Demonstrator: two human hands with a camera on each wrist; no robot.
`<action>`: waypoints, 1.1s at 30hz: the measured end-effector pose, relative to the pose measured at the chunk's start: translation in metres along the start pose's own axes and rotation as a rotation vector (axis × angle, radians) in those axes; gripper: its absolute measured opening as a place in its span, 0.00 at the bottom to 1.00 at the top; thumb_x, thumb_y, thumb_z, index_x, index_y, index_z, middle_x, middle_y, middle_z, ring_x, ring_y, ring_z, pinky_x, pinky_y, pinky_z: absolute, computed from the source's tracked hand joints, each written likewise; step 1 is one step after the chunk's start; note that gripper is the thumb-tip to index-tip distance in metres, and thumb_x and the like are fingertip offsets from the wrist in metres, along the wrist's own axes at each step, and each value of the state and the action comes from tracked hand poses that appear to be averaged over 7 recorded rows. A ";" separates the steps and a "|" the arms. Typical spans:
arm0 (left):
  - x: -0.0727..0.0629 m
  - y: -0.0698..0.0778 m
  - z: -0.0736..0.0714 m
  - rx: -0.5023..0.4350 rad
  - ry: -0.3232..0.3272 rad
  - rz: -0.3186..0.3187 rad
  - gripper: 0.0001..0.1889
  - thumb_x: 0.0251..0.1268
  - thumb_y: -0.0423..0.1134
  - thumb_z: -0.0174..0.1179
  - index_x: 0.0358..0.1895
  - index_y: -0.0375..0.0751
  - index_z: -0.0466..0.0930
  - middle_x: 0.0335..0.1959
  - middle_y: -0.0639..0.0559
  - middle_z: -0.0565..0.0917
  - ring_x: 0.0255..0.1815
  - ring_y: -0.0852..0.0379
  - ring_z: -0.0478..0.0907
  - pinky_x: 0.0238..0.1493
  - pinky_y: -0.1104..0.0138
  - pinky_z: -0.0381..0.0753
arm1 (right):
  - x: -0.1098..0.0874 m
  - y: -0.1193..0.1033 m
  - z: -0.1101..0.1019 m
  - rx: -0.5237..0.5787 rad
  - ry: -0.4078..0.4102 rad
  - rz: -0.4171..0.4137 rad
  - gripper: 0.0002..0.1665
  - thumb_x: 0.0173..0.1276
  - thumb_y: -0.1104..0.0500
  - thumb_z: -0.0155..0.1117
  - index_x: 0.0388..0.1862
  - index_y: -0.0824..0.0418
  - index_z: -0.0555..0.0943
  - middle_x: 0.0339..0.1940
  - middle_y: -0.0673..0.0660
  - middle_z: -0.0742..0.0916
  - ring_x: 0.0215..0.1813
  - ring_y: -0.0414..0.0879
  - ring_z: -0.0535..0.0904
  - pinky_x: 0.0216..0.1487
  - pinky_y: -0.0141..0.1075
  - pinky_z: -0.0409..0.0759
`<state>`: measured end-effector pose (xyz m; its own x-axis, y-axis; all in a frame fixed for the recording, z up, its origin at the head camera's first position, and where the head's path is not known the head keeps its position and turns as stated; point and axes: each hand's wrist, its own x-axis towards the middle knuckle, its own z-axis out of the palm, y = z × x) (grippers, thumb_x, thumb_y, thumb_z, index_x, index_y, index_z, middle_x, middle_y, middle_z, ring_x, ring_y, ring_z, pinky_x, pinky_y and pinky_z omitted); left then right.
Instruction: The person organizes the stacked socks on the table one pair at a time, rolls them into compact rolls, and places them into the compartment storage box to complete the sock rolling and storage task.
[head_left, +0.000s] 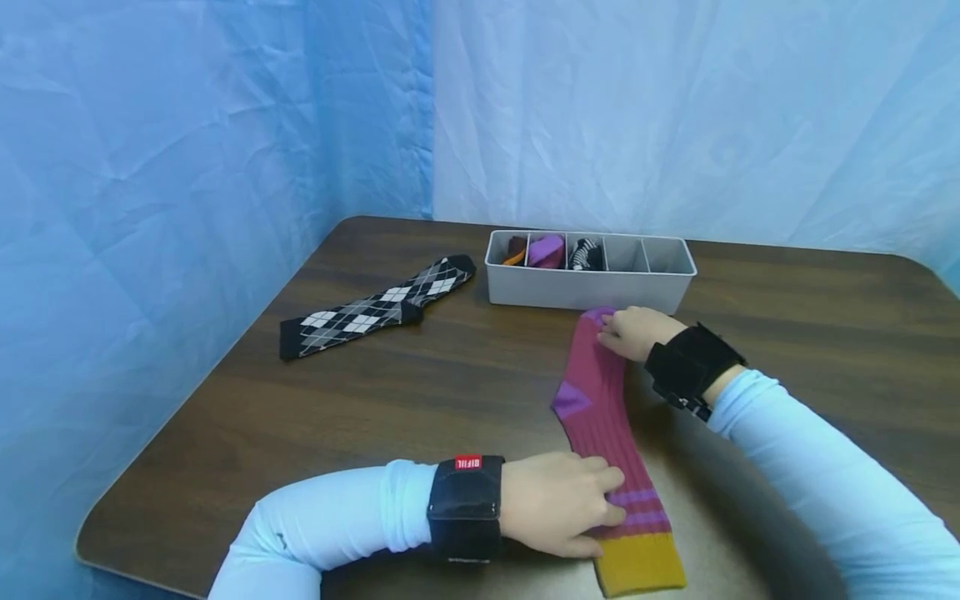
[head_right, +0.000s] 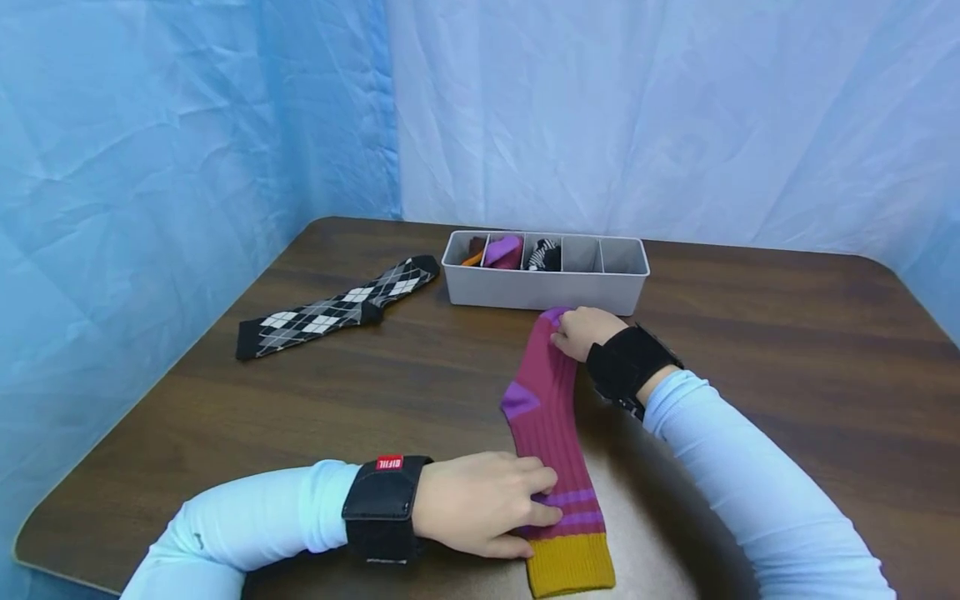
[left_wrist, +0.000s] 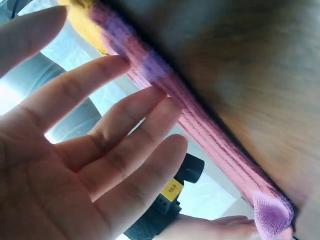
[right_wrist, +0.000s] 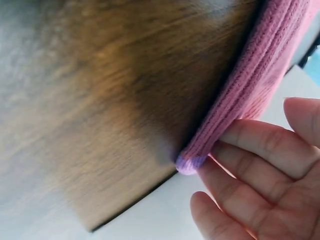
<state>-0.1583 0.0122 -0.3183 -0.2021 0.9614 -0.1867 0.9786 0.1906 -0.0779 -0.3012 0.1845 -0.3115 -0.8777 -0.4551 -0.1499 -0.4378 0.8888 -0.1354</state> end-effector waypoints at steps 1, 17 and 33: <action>0.001 0.000 -0.001 -0.009 -0.007 -0.006 0.18 0.55 0.54 0.51 0.48 0.54 0.74 0.34 0.59 0.70 0.33 0.67 0.65 0.29 0.81 0.63 | 0.000 0.000 0.000 0.000 -0.003 0.005 0.20 0.64 0.57 0.46 0.47 0.71 0.74 0.53 0.68 0.73 0.15 0.41 0.59 0.22 0.31 0.63; -0.004 0.002 -0.005 -0.077 -0.015 -0.058 0.12 0.55 0.49 0.52 0.42 0.54 0.77 0.32 0.60 0.73 0.30 0.68 0.66 0.32 0.81 0.64 | -0.005 0.000 0.008 -0.085 0.076 -0.037 0.21 0.63 0.57 0.47 0.50 0.69 0.72 0.54 0.66 0.73 0.50 0.57 0.75 0.50 0.47 0.70; -0.017 0.016 -0.013 0.034 0.170 0.034 0.09 0.58 0.49 0.48 0.38 0.53 0.74 0.31 0.64 0.73 0.33 0.69 0.67 0.32 0.79 0.63 | -0.133 -0.052 0.006 0.120 0.147 -0.257 0.16 0.52 0.46 0.60 0.38 0.53 0.77 0.33 0.45 0.82 0.30 0.32 0.76 0.29 0.27 0.75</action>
<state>-0.1392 0.0015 -0.3035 -0.1569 0.9874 -0.0214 0.9821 0.1538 -0.1085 -0.1604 0.1990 -0.2903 -0.7639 -0.6437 0.0463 -0.6304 0.7290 -0.2667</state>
